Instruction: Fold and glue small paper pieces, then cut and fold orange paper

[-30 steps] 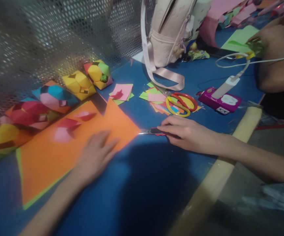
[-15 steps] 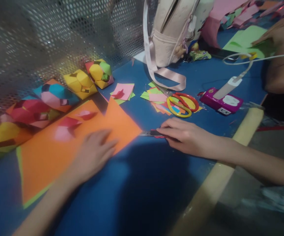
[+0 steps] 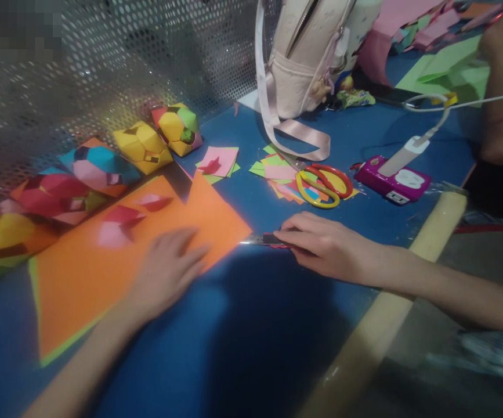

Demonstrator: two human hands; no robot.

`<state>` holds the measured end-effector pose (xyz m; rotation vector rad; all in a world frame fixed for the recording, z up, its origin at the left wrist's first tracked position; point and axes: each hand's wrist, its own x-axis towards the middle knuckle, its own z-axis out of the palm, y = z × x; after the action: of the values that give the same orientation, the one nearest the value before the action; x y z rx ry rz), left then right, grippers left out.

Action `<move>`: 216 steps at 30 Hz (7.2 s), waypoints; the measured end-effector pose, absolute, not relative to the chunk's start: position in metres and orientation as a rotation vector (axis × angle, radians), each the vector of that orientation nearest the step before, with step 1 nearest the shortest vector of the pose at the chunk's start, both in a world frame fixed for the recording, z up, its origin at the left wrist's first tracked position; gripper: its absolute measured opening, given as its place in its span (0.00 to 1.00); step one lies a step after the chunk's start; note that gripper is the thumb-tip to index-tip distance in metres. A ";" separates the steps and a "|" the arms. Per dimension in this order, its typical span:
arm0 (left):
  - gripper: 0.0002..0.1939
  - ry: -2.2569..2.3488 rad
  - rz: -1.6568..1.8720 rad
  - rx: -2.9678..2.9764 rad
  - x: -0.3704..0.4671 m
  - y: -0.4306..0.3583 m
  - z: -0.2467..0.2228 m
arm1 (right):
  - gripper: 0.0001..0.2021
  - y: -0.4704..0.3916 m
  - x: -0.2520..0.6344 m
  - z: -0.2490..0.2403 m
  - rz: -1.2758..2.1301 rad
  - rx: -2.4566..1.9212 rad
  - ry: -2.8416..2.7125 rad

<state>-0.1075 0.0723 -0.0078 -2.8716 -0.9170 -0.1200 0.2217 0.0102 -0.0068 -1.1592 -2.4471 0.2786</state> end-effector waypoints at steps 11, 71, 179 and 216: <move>0.22 -0.913 -0.133 -2.874 -0.108 0.072 -0.009 | 0.14 0.008 0.215 -0.005 0.347 -1.172 -2.473; 0.25 -1.046 -0.049 -3.064 -0.118 0.082 -0.007 | 0.14 0.008 0.185 0.003 0.509 -0.960 -2.604; 0.31 -1.323 -0.516 -2.940 -0.126 0.061 -0.012 | 0.12 0.033 0.180 -0.007 0.014 -0.953 -2.585; 0.24 -0.992 -0.285 -2.958 -0.127 0.081 -0.018 | 0.12 -0.003 0.147 0.001 0.236 -0.914 -2.641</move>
<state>-0.1272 0.0810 -0.0184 -2.9581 -0.9918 -0.2854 0.1474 -0.0027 0.0011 -0.9138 -2.6407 0.2360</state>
